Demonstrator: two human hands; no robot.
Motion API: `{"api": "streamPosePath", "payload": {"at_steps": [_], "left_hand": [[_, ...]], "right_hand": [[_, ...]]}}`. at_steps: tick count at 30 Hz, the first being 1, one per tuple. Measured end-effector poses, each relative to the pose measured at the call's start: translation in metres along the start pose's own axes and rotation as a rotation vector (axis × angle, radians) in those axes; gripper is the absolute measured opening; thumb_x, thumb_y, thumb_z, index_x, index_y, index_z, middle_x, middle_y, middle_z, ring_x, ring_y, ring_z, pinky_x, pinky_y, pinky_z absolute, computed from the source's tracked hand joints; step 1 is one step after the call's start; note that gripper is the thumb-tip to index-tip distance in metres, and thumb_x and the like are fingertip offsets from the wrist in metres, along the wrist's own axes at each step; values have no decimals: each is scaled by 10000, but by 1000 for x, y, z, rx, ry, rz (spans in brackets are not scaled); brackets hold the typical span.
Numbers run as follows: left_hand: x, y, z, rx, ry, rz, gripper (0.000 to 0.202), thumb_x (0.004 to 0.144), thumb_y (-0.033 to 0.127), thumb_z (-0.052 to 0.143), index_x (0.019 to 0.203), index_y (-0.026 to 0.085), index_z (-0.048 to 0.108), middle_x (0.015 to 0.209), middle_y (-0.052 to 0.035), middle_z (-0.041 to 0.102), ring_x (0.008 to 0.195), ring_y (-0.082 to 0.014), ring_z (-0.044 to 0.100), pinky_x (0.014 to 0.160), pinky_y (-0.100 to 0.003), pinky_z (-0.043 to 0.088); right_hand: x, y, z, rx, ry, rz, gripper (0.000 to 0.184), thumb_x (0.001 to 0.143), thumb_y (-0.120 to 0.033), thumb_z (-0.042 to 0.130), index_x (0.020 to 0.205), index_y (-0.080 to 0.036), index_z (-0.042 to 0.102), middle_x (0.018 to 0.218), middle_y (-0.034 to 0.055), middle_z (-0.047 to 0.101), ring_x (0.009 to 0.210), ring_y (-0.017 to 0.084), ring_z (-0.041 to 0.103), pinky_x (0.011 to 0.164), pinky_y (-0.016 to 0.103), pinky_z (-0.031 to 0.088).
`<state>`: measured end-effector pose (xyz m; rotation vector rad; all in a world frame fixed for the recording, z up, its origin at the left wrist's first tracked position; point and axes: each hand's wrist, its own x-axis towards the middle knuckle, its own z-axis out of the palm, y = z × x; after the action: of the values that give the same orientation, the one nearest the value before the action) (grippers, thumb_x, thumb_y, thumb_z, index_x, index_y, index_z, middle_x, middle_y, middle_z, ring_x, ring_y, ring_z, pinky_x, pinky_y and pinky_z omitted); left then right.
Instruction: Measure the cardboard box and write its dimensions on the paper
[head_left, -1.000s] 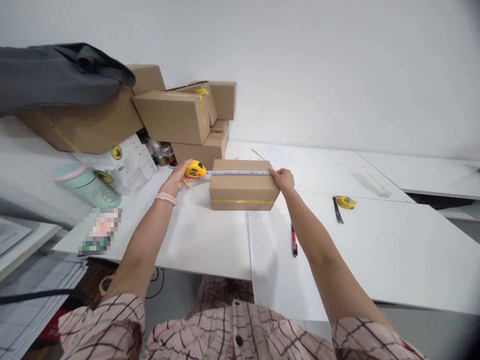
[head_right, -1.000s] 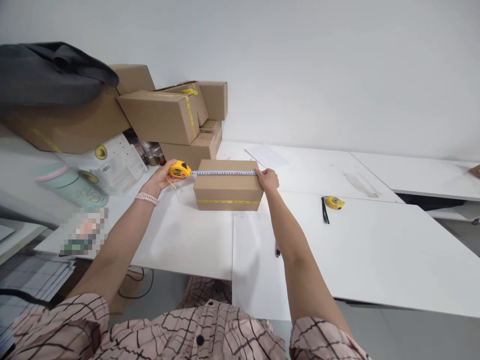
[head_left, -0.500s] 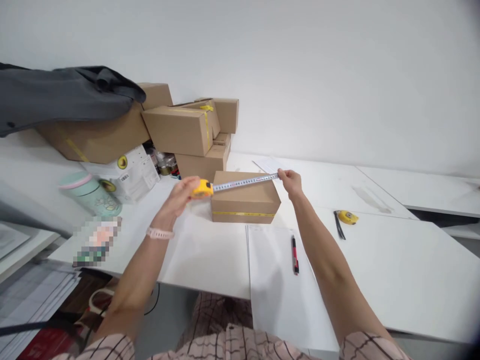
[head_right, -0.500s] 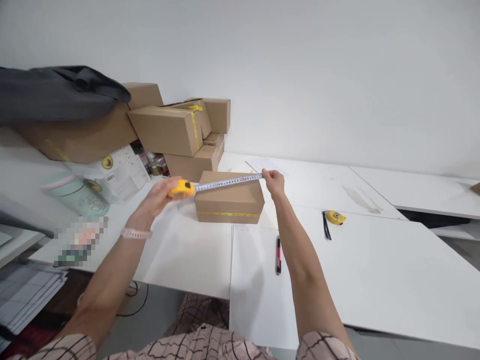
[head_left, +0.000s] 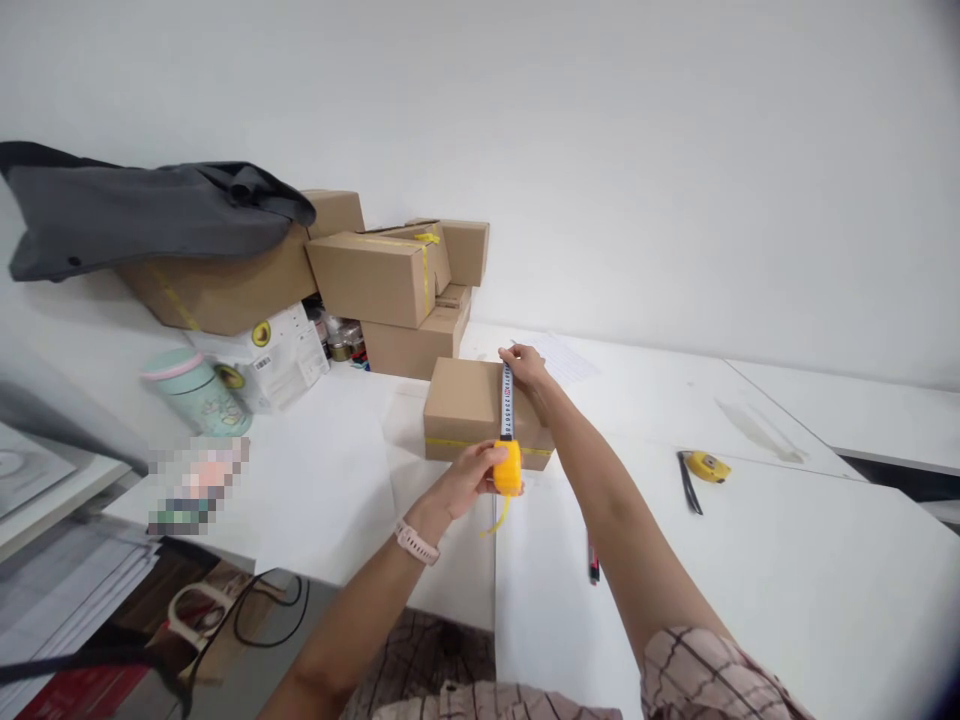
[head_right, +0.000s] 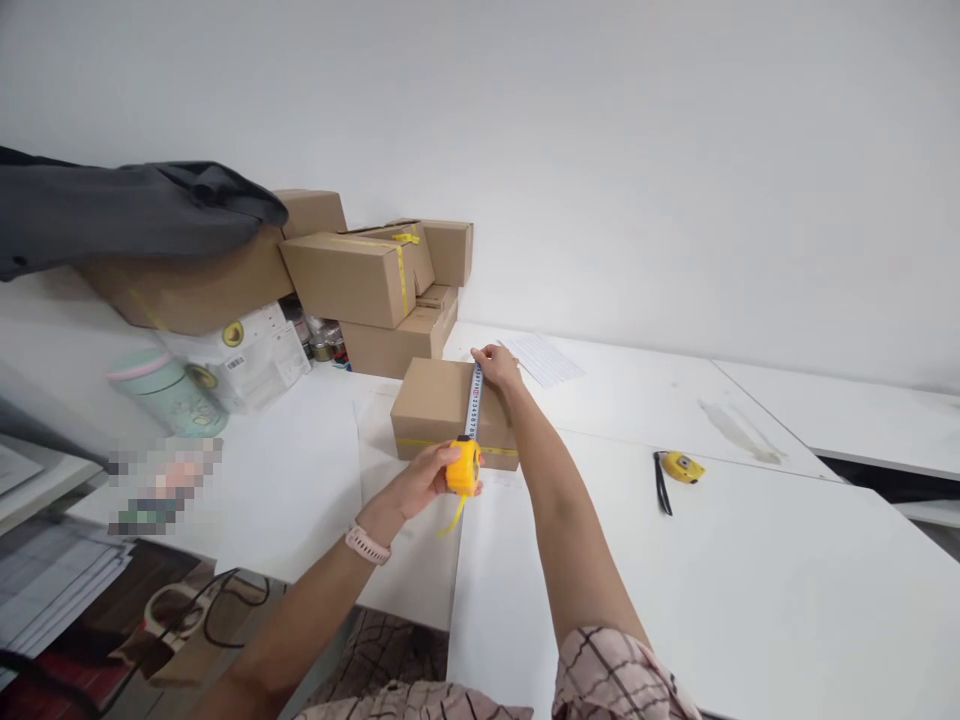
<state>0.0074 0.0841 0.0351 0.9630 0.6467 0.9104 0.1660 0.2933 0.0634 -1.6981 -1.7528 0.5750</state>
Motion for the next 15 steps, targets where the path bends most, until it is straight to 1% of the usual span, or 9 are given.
{"api": "streamPosePath", "payload": {"at_steps": [2,5,9,12,15], "left_hand": [[11,1,0,1,23,10,479,736,538,777,954,134,642,952,-95,648,750,-207,681,808,-420,578],[20,-4,-1,-7,31,15,486,749,562,764,937,133,631,875,-83,652,707,-206,685,789,-414,585],[20,-7,0,-22,29,15,490,770,576,744,943,129,637,880,-91,667,695,-213,699,786,-418,587],[17,-4,2,-22,51,8,485,773,582,746,920,133,637,855,-74,656,712,-222,707,810,-420,582],[16,-2,4,-28,62,8,486,767,588,751,904,135,639,875,-72,656,733,-224,707,830,-424,580]], "right_hand": [[5,-2,5,-27,11,39,367,929,-553,520,865,-223,666,959,49,737,1043,248,614,1030,402,366],[1,-5,8,-64,18,58,332,920,-531,555,876,-230,690,984,78,742,1084,268,618,1025,410,369],[-7,-6,7,-81,-6,50,327,939,-511,535,862,-241,705,942,82,743,1027,269,650,977,400,397],[-5,-5,9,-106,-20,62,330,945,-497,533,826,-242,705,907,70,742,981,256,662,960,387,406],[-1,-4,10,-117,-11,51,312,945,-480,544,834,-237,705,914,68,744,974,243,660,963,380,405]]}}
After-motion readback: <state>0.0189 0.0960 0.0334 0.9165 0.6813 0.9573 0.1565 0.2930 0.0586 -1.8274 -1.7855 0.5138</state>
